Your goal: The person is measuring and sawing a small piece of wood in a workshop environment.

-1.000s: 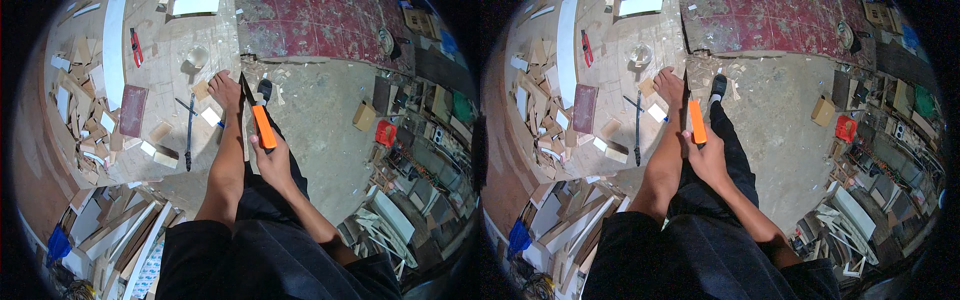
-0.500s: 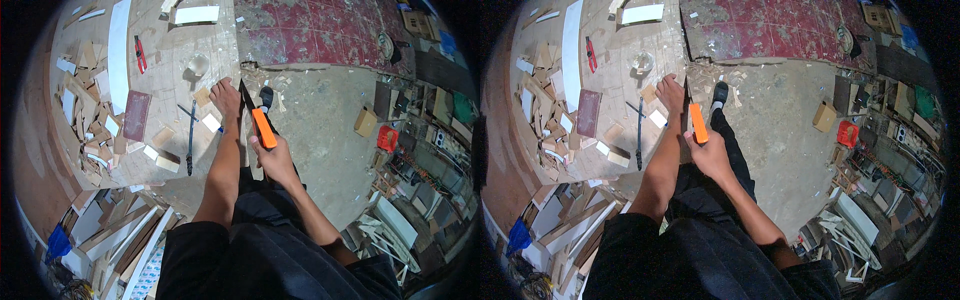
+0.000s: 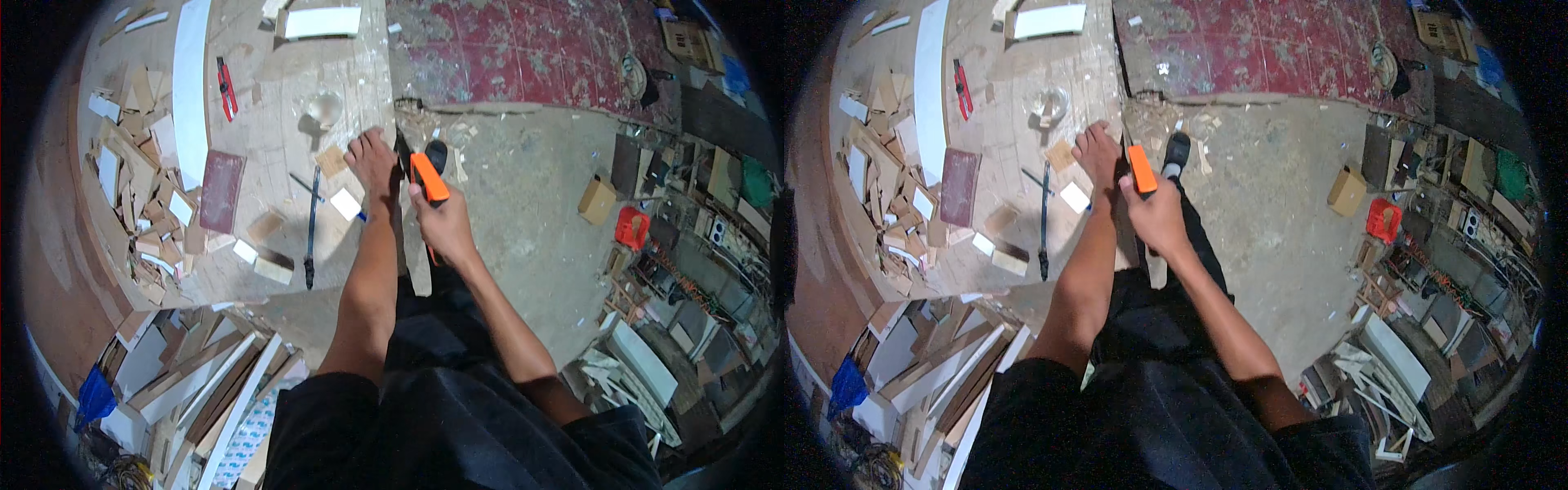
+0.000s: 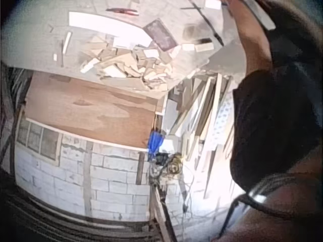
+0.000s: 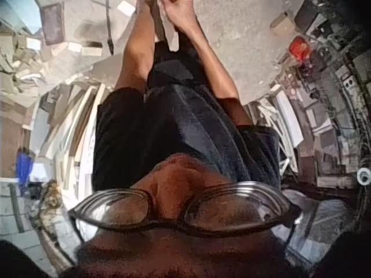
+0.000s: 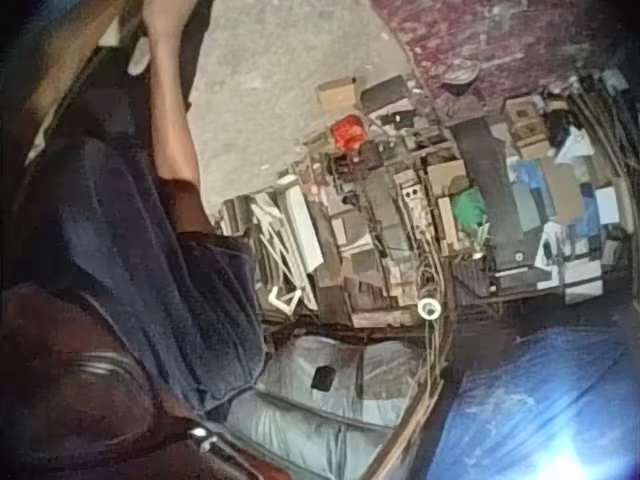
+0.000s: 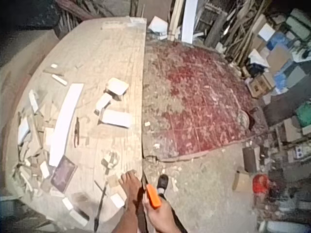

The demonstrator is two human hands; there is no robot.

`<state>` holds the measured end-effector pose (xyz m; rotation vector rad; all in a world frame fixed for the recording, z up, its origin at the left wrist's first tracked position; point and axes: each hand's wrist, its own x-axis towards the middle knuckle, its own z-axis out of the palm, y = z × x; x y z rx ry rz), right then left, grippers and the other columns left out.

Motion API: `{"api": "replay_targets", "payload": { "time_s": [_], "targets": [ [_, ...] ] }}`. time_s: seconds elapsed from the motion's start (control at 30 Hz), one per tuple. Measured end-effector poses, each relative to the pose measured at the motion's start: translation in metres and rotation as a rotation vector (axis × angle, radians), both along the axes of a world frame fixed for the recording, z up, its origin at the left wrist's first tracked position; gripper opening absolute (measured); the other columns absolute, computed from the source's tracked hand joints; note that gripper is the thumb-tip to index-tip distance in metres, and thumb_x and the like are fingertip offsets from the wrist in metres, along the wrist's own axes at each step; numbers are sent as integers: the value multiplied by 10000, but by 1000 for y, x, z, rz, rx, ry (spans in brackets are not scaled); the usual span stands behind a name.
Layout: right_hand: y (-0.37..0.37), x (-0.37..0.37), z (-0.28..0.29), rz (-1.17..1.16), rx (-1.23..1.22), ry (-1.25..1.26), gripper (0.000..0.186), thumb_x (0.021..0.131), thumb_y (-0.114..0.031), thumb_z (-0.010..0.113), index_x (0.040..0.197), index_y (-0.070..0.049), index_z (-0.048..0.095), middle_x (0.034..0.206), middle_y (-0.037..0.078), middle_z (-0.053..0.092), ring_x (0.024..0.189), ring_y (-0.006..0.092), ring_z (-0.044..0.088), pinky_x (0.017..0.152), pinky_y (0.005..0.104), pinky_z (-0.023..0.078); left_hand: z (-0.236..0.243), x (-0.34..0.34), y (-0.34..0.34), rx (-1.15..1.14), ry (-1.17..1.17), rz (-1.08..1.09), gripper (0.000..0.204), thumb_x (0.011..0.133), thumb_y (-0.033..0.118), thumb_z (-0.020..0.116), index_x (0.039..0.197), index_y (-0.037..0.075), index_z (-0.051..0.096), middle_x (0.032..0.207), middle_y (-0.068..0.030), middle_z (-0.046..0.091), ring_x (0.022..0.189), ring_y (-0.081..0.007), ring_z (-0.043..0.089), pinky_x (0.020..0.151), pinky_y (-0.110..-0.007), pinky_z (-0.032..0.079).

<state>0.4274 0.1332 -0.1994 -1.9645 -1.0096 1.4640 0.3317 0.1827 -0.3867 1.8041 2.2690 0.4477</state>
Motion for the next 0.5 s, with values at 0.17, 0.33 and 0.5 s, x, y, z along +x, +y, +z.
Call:
{"api": "replay_targets", "payload": {
  "time_s": [0.17,0.33,0.5],
  "targets": [
    [-10,6,13,-96,-100,128,244,981,-205,631,944,33,597,644,-2,512,566,99,442,546,296,398,6,-5,4,47,-34,31,288,825,92,607,1108,140,590,974,-46,626,974,-254,549,828,-419,378],
    [-10,7,17,-145,-164,179,210,999,-207,614,939,-6,603,635,-32,489,520,50,417,468,261,352,10,-4,3,52,-190,64,272,854,57,569,1124,87,575,982,-101,632,1002,-302,543,876,-438,367],
    [-2,6,5,-84,-131,93,230,983,-200,629,943,26,607,650,2,538,583,114,510,559,310,420,4,-1,4,78,-145,68,289,832,69,600,1115,116,566,977,-79,629,1001,-277,550,857,-421,382]
  ]
}}
